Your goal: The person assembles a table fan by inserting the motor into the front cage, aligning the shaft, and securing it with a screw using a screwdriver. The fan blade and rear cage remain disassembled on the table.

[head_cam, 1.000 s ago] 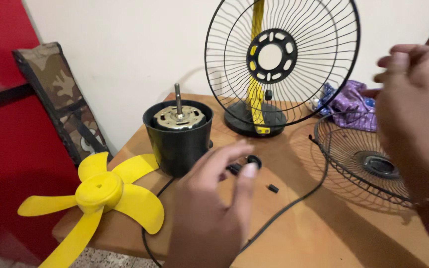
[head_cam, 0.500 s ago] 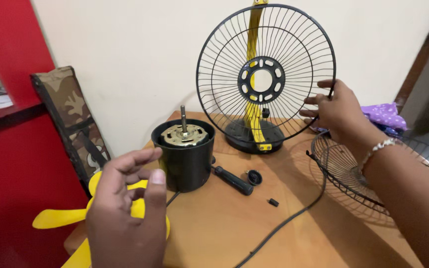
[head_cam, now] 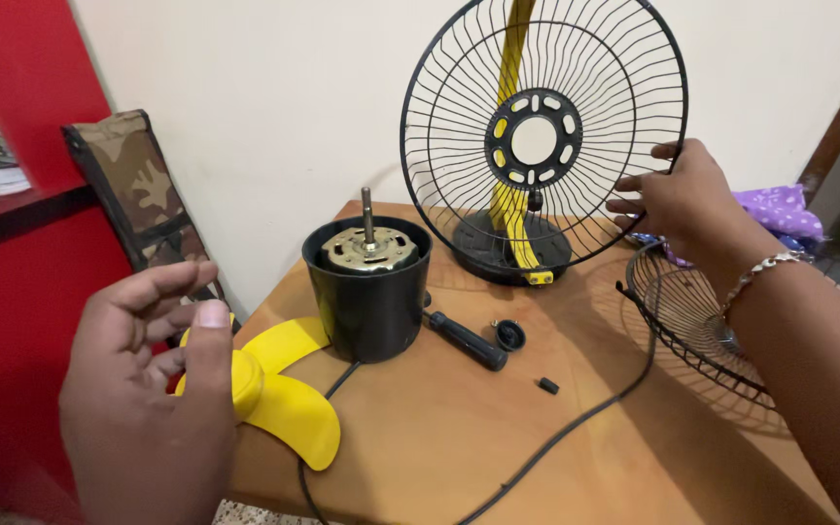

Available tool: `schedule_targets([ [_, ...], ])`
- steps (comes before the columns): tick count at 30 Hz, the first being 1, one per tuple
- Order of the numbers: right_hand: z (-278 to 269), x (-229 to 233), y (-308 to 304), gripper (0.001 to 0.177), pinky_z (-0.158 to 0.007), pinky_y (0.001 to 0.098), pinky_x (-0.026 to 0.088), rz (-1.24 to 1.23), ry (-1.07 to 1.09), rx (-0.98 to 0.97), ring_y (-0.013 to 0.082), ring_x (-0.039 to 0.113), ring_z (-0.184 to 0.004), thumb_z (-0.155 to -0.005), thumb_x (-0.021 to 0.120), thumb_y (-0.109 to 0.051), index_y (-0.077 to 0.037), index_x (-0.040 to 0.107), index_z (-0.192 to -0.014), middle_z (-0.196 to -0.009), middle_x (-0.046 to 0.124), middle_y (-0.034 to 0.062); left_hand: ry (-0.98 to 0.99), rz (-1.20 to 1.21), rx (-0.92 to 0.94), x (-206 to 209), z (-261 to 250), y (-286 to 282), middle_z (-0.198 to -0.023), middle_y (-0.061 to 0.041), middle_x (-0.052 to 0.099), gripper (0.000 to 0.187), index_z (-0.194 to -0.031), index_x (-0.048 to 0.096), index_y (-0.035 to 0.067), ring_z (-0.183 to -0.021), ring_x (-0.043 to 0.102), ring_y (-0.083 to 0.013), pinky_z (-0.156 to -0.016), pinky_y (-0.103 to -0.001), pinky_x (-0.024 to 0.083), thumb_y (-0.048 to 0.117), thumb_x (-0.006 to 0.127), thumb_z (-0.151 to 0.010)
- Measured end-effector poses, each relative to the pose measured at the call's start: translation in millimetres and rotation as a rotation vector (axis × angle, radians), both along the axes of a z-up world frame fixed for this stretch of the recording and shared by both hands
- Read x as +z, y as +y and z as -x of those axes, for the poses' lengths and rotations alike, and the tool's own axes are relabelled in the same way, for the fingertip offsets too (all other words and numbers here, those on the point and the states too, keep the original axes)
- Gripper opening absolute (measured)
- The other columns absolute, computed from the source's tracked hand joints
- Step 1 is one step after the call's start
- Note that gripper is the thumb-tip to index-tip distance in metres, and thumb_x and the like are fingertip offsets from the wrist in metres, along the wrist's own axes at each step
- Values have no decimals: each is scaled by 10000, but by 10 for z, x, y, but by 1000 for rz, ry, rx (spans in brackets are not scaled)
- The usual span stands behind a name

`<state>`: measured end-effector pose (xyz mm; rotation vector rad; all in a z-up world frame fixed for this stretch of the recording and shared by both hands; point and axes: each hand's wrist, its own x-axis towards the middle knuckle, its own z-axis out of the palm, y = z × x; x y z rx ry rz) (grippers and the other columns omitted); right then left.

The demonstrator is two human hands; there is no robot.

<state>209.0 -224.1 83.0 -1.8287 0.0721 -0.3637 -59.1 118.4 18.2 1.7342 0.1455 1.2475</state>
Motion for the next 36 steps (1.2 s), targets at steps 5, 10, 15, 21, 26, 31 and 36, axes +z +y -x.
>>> schedule_targets([
  [5, 158, 7, 2, 528, -827, 449, 587, 59, -17, 29, 314, 681, -1129, -1008, 527, -19, -20, 292, -1480, -1318, 611, 229, 28, 70, -84, -70, -18, -22, -1265, -91, 685, 368, -1290, 534, -8, -1031, 668, -114, -800, -257, 550, 50, 637, -942],
  [10, 227, 129, 31, 581, -944, 435, 588, 200, 23, -39, 372, 631, -1208, -1043, 590, -150, 66, 303, -1500, -1388, 523, 329, 192, 63, -53, -51, -81, 29, -1302, -97, 663, 456, -1316, 505, 28, -1105, 678, -155, -843, -317, 553, 118, 668, -900],
  [15, 560, 200, -80, 703, -1087, 468, 482, 294, -91, -103, 415, 546, -1299, -1004, 616, -123, 20, 232, -1575, -1520, 408, 332, 261, -14, -172, -233, -151, 90, -1464, -177, 554, 737, -1469, 396, 9, -1326, 584, -256, -957, -405, 545, 244, 760, -872],
  [21, 1510, -139, -228, 451, -1073, 477, 488, 516, -617, -219, 424, 523, -1309, -1082, 520, -14, 82, 356, -1492, -1461, 470, 346, 443, -160, -133, -390, -353, 138, -1545, -219, 435, 1118, -1586, 235, 36, -1401, 463, -326, -1054, -452, 436, 375, 888, -743],
  [26, 2251, -1198, -355, 372, -898, 395, 555, 318, -610, -100, 270, 662, -992, -962, 505, -63, 35, 436, -1314, -1167, 638, 194, 491, -144, -140, -430, -419, -51, -1552, -200, 402, 1198, -1616, 176, 65, -1394, 465, -308, -1076, -428, 418, 430, 871, -710],
  [31, 2114, -1694, -775, 286, -746, 439, 575, 93, -91, 241, 279, 625, -835, -992, 656, -80, -27, 573, -1260, -932, 624, 178, 723, -137, -93, -355, -468, -240, -1566, -171, 370, 1273, -1623, 115, 101, -1447, 406, -295, -1143, -420, 380, 480, 905, -700],
  [36, 1832, -1745, -867, 242, -832, 336, 549, 82, 92, 529, 157, 621, -946, -981, 678, -132, -41, 622, -1197, -1006, 630, 79, 577, -238, -140, -228, -657, -248, -1570, -269, 292, 1407, -1597, 40, 0, -1455, 345, -352, -1153, -420, 331, 497, 936, -634],
])
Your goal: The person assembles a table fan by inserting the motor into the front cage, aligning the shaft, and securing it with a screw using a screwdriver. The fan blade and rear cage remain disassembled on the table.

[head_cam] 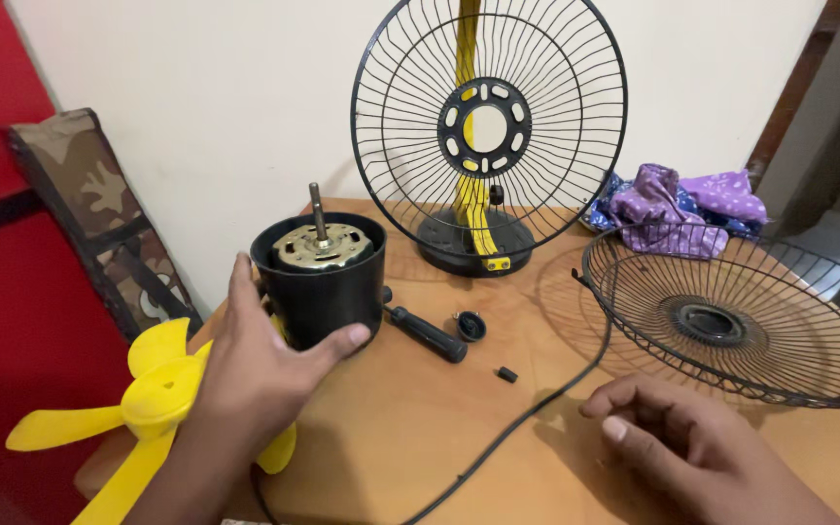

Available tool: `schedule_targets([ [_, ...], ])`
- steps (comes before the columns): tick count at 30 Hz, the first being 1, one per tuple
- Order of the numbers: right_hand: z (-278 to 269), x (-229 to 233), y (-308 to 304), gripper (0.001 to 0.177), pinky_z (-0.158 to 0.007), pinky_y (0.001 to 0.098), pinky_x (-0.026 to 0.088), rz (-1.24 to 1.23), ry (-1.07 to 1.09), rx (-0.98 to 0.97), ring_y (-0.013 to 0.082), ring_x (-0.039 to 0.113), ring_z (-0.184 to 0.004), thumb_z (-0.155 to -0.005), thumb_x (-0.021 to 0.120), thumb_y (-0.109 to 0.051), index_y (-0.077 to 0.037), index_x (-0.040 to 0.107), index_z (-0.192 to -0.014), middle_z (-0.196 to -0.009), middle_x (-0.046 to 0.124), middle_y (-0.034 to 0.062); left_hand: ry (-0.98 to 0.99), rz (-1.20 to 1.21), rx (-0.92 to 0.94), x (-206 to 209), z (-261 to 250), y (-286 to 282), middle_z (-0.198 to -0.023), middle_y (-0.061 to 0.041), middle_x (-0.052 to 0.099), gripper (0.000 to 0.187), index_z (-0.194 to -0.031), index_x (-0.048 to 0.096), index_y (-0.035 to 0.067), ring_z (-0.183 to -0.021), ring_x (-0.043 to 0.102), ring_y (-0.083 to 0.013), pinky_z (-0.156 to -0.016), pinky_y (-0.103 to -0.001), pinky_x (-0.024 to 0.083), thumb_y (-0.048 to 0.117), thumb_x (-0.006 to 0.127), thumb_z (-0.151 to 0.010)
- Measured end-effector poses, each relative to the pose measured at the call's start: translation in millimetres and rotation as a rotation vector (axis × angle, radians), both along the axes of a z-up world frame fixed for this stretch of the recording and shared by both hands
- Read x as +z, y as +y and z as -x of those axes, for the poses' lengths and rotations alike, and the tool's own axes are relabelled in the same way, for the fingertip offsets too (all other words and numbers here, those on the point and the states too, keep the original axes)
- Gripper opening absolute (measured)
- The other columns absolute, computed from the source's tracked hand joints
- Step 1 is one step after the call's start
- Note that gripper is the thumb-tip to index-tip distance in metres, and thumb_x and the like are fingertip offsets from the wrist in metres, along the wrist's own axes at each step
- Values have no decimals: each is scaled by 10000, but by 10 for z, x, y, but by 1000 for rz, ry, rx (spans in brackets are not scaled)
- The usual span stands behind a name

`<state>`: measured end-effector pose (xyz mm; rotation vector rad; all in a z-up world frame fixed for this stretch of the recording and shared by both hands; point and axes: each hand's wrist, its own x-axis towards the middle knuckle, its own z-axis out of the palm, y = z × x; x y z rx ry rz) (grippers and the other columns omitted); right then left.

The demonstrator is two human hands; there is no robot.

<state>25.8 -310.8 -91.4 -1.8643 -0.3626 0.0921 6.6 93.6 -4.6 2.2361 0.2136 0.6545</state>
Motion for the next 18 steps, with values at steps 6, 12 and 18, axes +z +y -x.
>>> schedule_targets([
  [6, 52, 39, 15, 227, -761, 331, 544, 14, 85, -44, 147, 579, -883, -1017, 674, -164, -55, 584, -1194, -933, 623, 71, -122, 118, -3, 83, -295, -27, -1417, -265, 516, 1470, -1579, 18, -44, -1289, 569, -303, -1058, -395, 480, 378, 991, -560],
  [12, 33, 78, 66, 215, -721, 326, 514, 146, 106, -55, 132, 526, -842, -1009, 651, -176, -74, 595, -1190, -894, 589, 63, -176, 279, -155, 166, -356, 38, -1044, -89, 808, 588, -1165, 715, 5, -909, 763, -161, -800, -294, 613, 273, 899, -676],
  [18, 37, 81, 44, 207, -731, 300, 507, 103, 65, 12, 110, 526, -857, -1034, 649, -187, -66, 580, -1187, -897, 586, 43, -308, 610, -282, 292, -479, 81, -1090, -62, 772, 361, -1162, 731, 23, -935, 716, -133, -850, -281, 596, 204, 788, -856],
])
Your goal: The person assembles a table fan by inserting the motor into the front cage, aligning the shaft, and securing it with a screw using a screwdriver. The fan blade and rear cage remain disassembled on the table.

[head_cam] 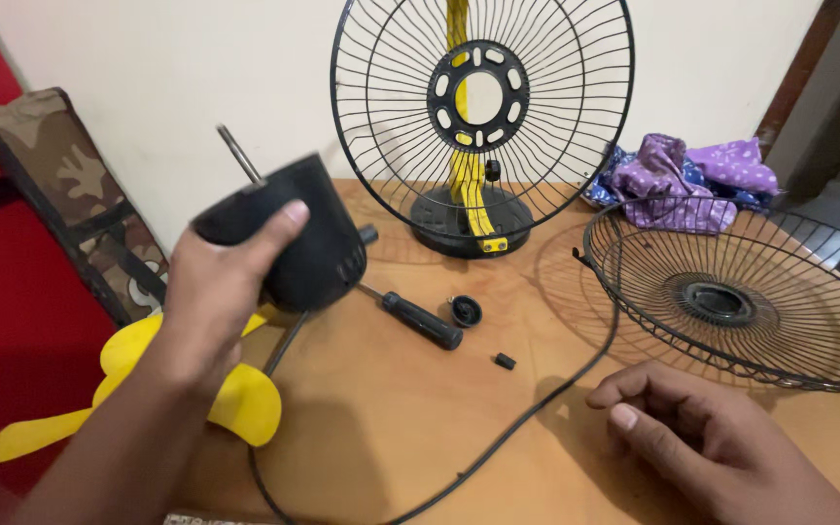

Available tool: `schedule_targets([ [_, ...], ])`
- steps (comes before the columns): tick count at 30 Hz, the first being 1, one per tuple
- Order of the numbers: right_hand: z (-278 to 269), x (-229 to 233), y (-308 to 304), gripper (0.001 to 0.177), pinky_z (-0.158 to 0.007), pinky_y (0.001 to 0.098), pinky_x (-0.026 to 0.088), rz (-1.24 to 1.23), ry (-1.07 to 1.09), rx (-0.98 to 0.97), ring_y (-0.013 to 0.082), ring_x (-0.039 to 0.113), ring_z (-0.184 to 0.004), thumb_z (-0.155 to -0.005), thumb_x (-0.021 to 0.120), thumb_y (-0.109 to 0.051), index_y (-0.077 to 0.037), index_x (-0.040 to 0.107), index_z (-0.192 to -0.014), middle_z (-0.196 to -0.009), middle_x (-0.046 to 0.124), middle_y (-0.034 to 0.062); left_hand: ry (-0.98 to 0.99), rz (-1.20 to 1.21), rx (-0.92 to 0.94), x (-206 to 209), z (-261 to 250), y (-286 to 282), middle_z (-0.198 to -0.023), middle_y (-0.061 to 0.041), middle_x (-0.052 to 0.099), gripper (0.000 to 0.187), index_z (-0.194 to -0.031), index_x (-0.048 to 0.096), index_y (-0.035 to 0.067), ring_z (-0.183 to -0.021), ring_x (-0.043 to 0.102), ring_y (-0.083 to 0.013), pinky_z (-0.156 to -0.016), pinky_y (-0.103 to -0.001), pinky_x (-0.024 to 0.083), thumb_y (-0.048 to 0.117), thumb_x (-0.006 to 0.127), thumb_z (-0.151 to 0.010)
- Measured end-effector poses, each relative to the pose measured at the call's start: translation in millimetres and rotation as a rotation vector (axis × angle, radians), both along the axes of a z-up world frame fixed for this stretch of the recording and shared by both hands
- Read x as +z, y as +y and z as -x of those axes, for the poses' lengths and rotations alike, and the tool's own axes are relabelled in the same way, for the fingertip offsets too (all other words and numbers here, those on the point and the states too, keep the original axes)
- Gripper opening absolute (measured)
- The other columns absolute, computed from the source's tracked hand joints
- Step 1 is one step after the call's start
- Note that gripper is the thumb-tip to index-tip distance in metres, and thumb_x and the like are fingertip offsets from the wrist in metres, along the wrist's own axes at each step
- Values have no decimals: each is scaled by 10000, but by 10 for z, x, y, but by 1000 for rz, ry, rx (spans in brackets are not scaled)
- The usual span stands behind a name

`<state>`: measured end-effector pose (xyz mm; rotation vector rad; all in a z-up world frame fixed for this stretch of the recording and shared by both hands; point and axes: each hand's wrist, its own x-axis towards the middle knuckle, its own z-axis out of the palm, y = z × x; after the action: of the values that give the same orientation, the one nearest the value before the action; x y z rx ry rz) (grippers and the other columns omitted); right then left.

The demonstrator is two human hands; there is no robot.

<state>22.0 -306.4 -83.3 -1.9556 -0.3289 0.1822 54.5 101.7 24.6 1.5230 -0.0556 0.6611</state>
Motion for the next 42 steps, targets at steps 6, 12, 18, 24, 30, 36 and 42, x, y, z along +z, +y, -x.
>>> schedule_targets([
  [6, -35, -21, 9, 245, -697, 341, 455, 69, 104, -115, 143, 511, -824, -994, 626, -178, -62, 584, -1206, -868, 574, 74, -101, 40, -99, 91, -55, 122, -1164, -60, 728, 516, -1284, 635, 32, -1038, 717, -151, -875, -320, 605, 339, 748, -884],
  [12, -10, 14, 30, 232, -695, 323, 508, 43, 71, -74, 130, 520, -819, -1007, 634, -183, -64, 589, -1201, -866, 581, 64, -78, 182, -180, -114, -150, 134, -1122, -49, 703, 585, -1301, 587, 105, -962, 724, -174, -765, -380, 637, 440, 706, -836],
  [18, -20, -31, -8, 207, -699, 305, 498, 75, 54, -87, 118, 516, -825, -1022, 648, -184, -70, 605, -1189, -860, 583, 52, -284, 48, -158, -509, -290, 94, -1224, -66, 697, 591, -1348, 599, 5, -1108, 662, -165, -953, -332, 569, 377, 781, -928],
  [24, -37, -1, 20, 214, -750, 296, 521, 17, -28, -12, 107, 562, -882, -1018, 648, -179, -52, 641, -1189, -921, 643, 41, -355, 79, -233, -263, -296, 64, -1226, -51, 645, 695, -1370, 569, 38, -1102, 652, -152, -880, -310, 609, 493, 773, -887],
  [30, -28, -23, 9, 193, -749, 316, 520, 75, 14, -65, 119, 541, -862, -1027, 647, -179, -67, 619, -1181, -896, 619, 61, -459, 57, -338, 200, -212, -72, -1272, -78, 611, 987, -1456, 427, 60, -1151, 692, -195, -916, -370, 654, 709, 764, -793],
  [36, -27, -36, -8, 182, -764, 307, 494, 98, -5, -58, 113, 539, -878, -1028, 645, -182, -75, 613, -1172, -924, 607, 54, -538, -47, -310, 649, -225, -100, -1321, -98, 618, 1066, -1418, 448, 73, -1211, 686, -220, -867, -466, 679, 859, 720, -750],
  [42, 17, -6, 13, 195, -775, 308, 539, 23, -29, -21, 123, 570, -899, -1022, 652, -153, -78, 590, -1192, -998, 620, 68, -700, -129, -285, 1012, -255, 34, -1301, -87, 615, 927, -1359, 454, 56, -1226, 659, -237, -924, -484, 655, 762, 727, -825],
])
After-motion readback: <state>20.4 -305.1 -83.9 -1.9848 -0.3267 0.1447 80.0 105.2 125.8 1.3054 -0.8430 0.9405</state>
